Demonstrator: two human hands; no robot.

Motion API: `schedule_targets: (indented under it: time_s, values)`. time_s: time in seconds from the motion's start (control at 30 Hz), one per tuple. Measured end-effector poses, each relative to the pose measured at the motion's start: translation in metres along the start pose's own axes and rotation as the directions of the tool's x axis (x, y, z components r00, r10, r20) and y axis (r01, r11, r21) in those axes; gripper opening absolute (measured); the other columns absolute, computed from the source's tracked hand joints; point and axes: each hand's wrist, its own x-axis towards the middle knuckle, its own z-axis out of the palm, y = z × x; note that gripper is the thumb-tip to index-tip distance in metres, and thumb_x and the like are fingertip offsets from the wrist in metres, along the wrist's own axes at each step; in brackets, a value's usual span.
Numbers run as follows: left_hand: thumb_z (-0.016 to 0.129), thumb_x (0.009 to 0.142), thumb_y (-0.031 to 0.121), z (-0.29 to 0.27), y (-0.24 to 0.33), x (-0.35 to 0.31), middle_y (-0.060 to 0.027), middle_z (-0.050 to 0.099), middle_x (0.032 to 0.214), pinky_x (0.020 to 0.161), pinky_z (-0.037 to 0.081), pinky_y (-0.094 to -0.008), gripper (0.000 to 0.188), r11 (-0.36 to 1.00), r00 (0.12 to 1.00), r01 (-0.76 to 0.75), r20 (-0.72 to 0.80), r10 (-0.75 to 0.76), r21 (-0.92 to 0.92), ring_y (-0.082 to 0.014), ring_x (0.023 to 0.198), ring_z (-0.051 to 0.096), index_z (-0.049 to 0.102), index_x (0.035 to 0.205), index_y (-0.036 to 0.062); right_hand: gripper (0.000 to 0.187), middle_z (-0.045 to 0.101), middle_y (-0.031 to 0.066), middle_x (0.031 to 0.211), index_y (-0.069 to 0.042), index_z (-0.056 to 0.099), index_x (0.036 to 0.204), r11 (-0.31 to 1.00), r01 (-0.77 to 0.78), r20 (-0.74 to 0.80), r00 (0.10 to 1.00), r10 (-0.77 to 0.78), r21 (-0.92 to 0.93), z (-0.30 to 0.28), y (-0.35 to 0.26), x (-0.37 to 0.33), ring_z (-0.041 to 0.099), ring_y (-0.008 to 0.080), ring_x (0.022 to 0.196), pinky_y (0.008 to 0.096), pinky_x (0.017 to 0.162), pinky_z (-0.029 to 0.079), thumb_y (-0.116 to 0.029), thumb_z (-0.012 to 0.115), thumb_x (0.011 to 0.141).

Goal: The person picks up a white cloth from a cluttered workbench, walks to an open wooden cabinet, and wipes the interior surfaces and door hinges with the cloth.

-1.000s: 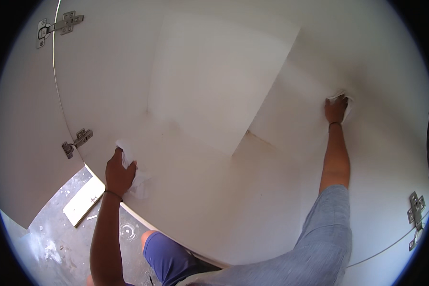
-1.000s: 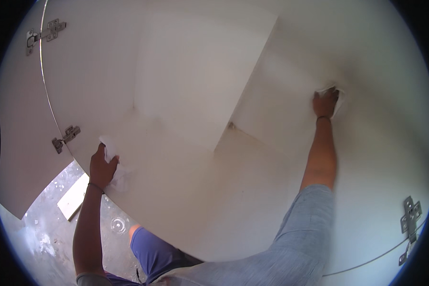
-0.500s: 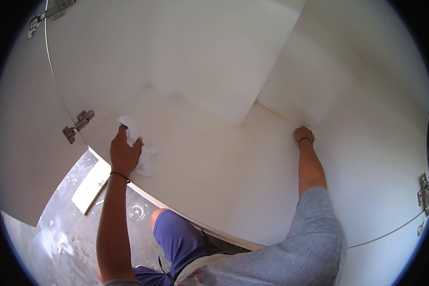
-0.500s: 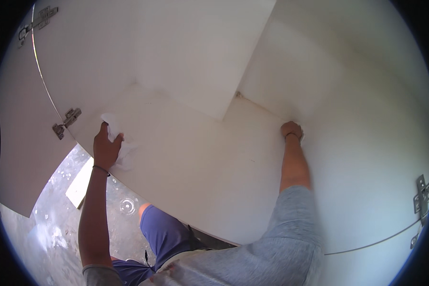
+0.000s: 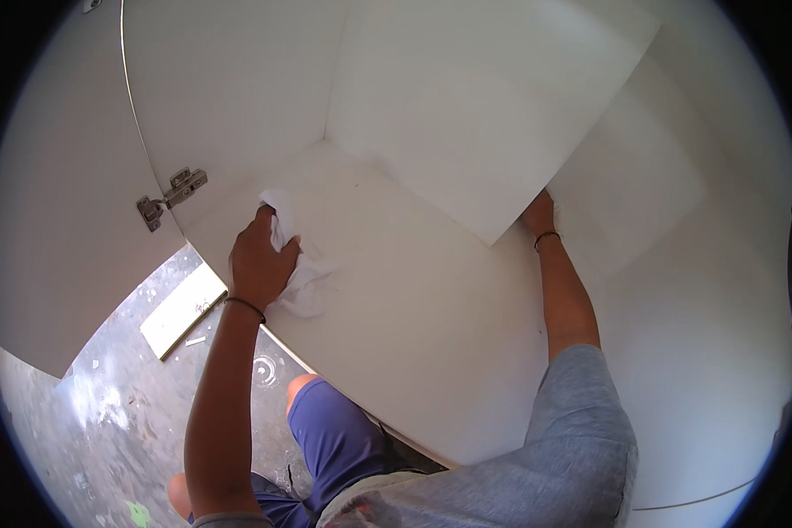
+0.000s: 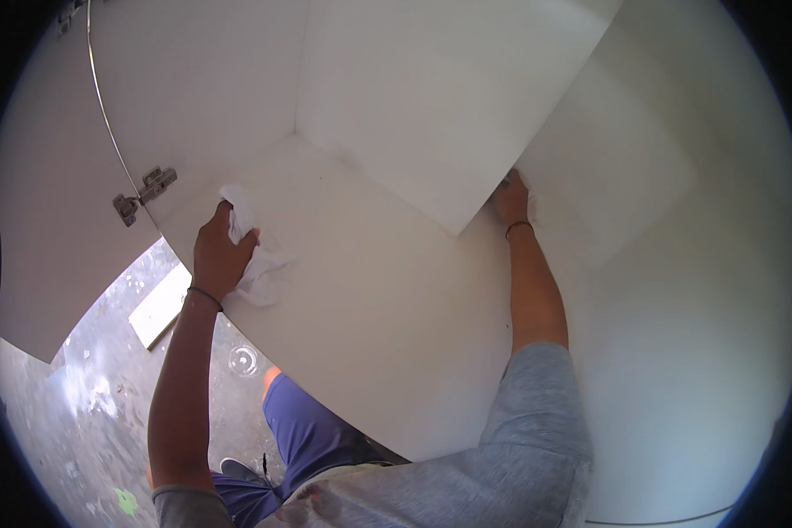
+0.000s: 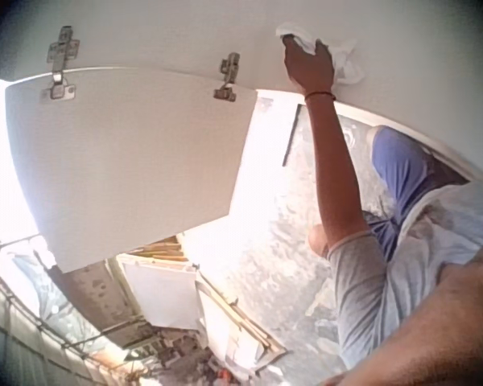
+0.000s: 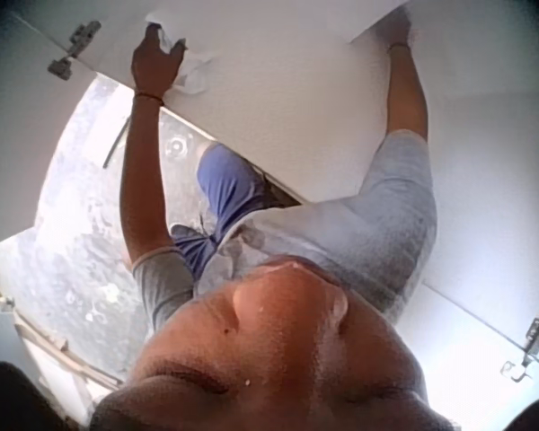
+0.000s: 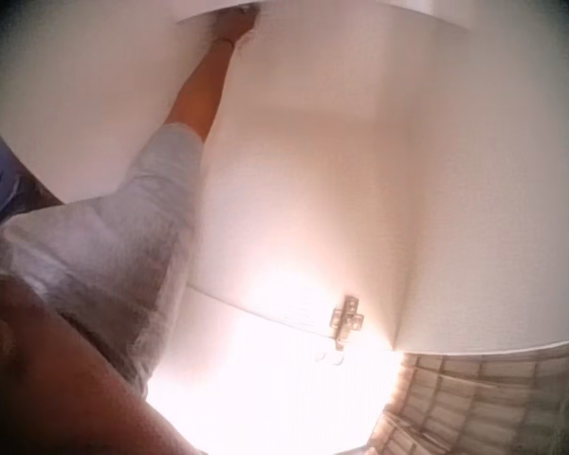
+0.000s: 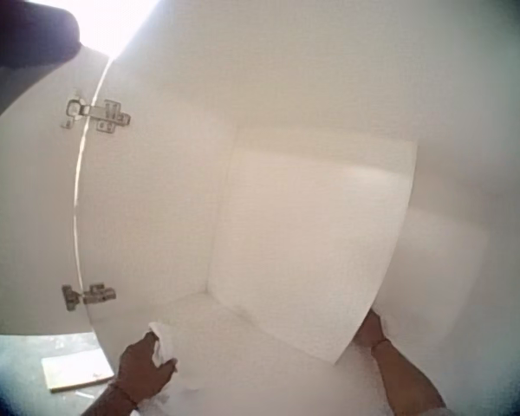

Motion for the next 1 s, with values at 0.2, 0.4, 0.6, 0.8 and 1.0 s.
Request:
schedule_targets:
  time_s: [0.2, 0.4, 0.6, 0.8, 1.0]
  values:
    - [0.065, 0.072, 0.020, 0.005, 0.003, 0.001, -0.0209, 0.061, 0.099, 0.078, 0.047, -0.0416, 0.051, 1.000, 0.999, 0.029, 0.030, -0.029, -0.011, -0.0363, 0.092, 0.059, 0.046, 0.116, 0.0001, 0.035, 0.059, 0.0198, 0.105, 0.001, 0.052, 0.111, 0.981, 0.173, 0.476, 0.873, -0.112, -0.088, -0.025, 0.022, 0.023, 0.057, 0.0334, 0.095, 0.0368, 0.083, 0.044, -0.018, 0.051, 0.082]
    - [0.065, 0.074, 0.018, 0.005, 0.006, 0.000, -0.0201, 0.062, 0.091, 0.075, 0.048, -0.0397, 0.048, 1.000, 1.000, -0.008, -0.012, 0.008, 0.010, -0.0356, 0.086, 0.060, 0.045, 0.112, -0.0029, 0.039, 0.058, 0.0205, 0.107, 0.001, 0.051, 0.113, 0.960, -0.265, 0.361, 0.908, 0.214, 0.096, -0.062, 0.012, 0.040, 0.057, 0.0327, 0.096, 0.0358, 0.085, 0.044, -0.014, 0.053, 0.077]
    - [0.064, 0.074, 0.021, 0.011, 0.008, 0.001, -0.0206, 0.059, 0.102, 0.080, 0.047, -0.0412, 0.050, 1.000, 1.000, 0.007, 0.010, -0.007, -0.018, -0.0361, 0.095, 0.057, 0.045, 0.117, 0.0022, 0.040, 0.060, 0.0195, 0.102, 0.003, 0.051, 0.111, 0.976, 0.143, 0.370, 0.926, -0.072, -0.167, -0.017, 0.047, 0.014, 0.059, 0.0338, 0.089, 0.0378, 0.080, 0.046, -0.012, 0.057, 0.074]
    - [0.064, 0.074, 0.021, -0.001, -0.001, -0.004, -0.0202, 0.060, 0.101, 0.080, 0.047, -0.0417, 0.050, 0.999, 0.999, 0.034, -0.021, -0.033, 0.034, -0.0359, 0.095, 0.057, 0.045, 0.117, 0.0021, 0.042, 0.061, 0.0167, 0.099, 0.004, 0.050, 0.110, 0.882, -0.394, 0.487, 0.842, 0.233, 0.259, -0.050, -0.001, 0.030, 0.059, 0.0337, 0.090, 0.0367, 0.082, 0.046, -0.011, 0.060, 0.072]
    - [0.063, 0.074, 0.021, 0.009, 0.015, -0.001, -0.0203, 0.059, 0.102, 0.080, 0.047, -0.0424, 0.050, 0.999, 0.999, 0.031, 0.037, -0.030, -0.027, -0.0360, 0.095, 0.057, 0.045, 0.117, 0.0017, 0.041, 0.059, 0.0188, 0.104, 0.004, 0.051, 0.109, 0.997, 0.055, 0.310, 0.948, -0.069, 0.052, -0.001, 0.078, 0.014, 0.056, 0.0328, 0.098, 0.0372, 0.085, 0.043, -0.014, 0.060, 0.073]
